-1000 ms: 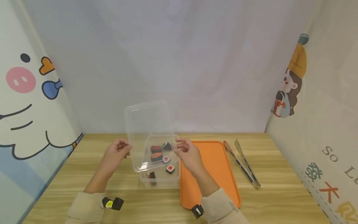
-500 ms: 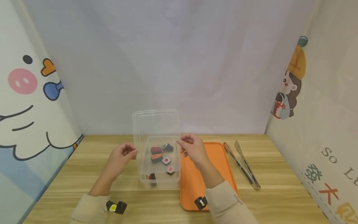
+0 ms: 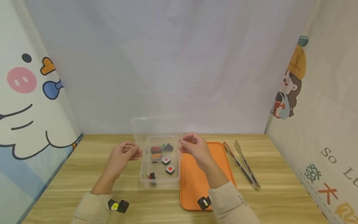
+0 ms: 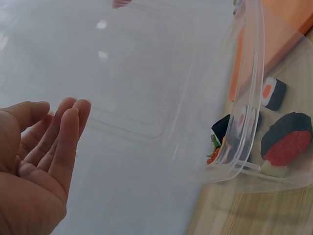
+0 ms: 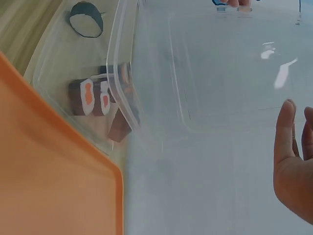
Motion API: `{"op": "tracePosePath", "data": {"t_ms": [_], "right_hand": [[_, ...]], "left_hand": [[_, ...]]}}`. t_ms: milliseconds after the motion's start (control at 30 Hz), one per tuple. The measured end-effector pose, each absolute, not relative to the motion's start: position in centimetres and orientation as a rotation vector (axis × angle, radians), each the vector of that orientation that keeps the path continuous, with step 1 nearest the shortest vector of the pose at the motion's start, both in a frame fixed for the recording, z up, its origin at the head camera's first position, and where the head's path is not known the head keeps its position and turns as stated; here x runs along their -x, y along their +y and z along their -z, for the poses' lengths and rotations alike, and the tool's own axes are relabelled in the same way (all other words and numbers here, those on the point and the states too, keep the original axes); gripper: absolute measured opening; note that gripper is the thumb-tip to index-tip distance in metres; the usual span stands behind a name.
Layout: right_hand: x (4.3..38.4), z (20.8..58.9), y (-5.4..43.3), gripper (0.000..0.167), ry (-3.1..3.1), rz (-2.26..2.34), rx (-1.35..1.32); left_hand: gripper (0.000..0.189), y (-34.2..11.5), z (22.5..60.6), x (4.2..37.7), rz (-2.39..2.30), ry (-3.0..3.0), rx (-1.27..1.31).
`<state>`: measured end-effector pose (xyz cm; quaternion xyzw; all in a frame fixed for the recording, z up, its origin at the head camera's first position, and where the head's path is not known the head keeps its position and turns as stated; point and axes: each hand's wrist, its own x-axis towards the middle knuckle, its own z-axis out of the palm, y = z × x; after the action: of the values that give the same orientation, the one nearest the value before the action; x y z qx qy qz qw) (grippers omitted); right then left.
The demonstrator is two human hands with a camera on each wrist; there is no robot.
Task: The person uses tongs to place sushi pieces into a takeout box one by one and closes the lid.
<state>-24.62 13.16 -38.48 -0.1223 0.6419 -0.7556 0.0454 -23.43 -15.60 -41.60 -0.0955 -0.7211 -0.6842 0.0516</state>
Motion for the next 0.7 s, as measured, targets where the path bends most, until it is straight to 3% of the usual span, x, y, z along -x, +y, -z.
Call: {"op": "tracePosePath", "data": {"t_ms": [700], "right_hand": [[24.7,39.5,15.1,0.011,1.72,2.351,0.583]], "left_hand": [[0.015,-15.3,42.5,23.3,2.393,-1.928,0.401]]}}
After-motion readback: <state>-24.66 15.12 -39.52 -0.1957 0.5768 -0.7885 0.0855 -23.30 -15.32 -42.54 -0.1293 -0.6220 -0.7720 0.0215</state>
